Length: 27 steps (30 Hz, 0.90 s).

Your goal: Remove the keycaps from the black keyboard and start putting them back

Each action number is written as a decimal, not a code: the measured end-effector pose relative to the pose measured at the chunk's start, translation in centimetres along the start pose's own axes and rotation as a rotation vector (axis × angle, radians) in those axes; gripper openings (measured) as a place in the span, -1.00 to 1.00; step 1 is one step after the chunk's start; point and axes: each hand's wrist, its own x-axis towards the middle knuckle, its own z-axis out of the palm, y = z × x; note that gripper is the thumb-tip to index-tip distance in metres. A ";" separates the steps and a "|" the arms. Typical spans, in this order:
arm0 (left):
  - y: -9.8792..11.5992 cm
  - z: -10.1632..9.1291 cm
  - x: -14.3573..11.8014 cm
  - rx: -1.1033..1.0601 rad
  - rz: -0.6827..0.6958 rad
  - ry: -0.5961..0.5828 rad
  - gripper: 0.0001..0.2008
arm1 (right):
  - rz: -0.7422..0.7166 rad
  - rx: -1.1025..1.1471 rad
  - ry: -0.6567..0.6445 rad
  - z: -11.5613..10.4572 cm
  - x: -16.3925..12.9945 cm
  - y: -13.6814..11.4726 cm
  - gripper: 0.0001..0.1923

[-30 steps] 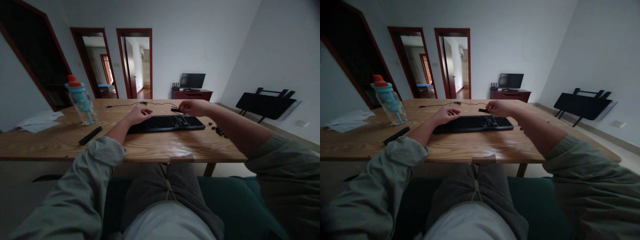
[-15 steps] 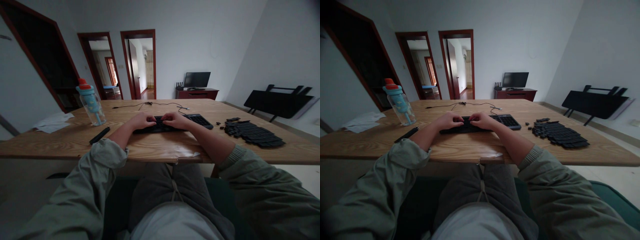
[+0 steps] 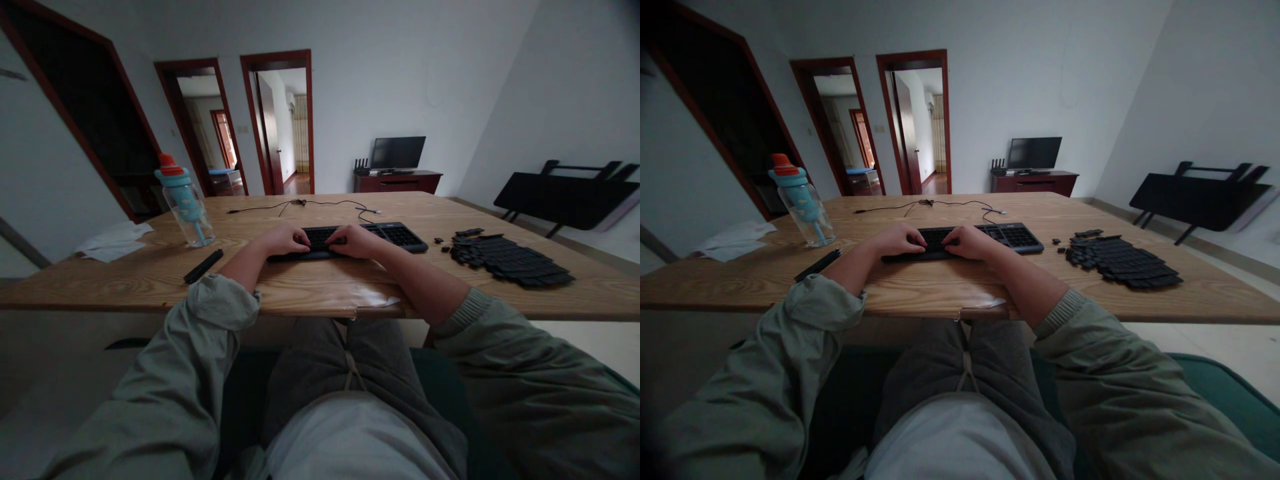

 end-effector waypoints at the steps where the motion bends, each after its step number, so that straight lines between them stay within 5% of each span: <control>1: -0.2 0.1 0.1 0.008 0.005 0.000 -0.71 | -0.003 0.000 -0.002 0.0 0.0 0.0 -0.68; 9: -0.7 0.1 0.4 0.020 0.095 -0.021 -0.73 | -0.022 -0.002 -0.011 -0.1 -0.1 -0.2 -0.68; 27: -0.8 0.1 0.5 0.011 0.043 -0.042 -0.72 | -0.093 -0.085 -0.056 -0.3 0.1 0.0 -0.70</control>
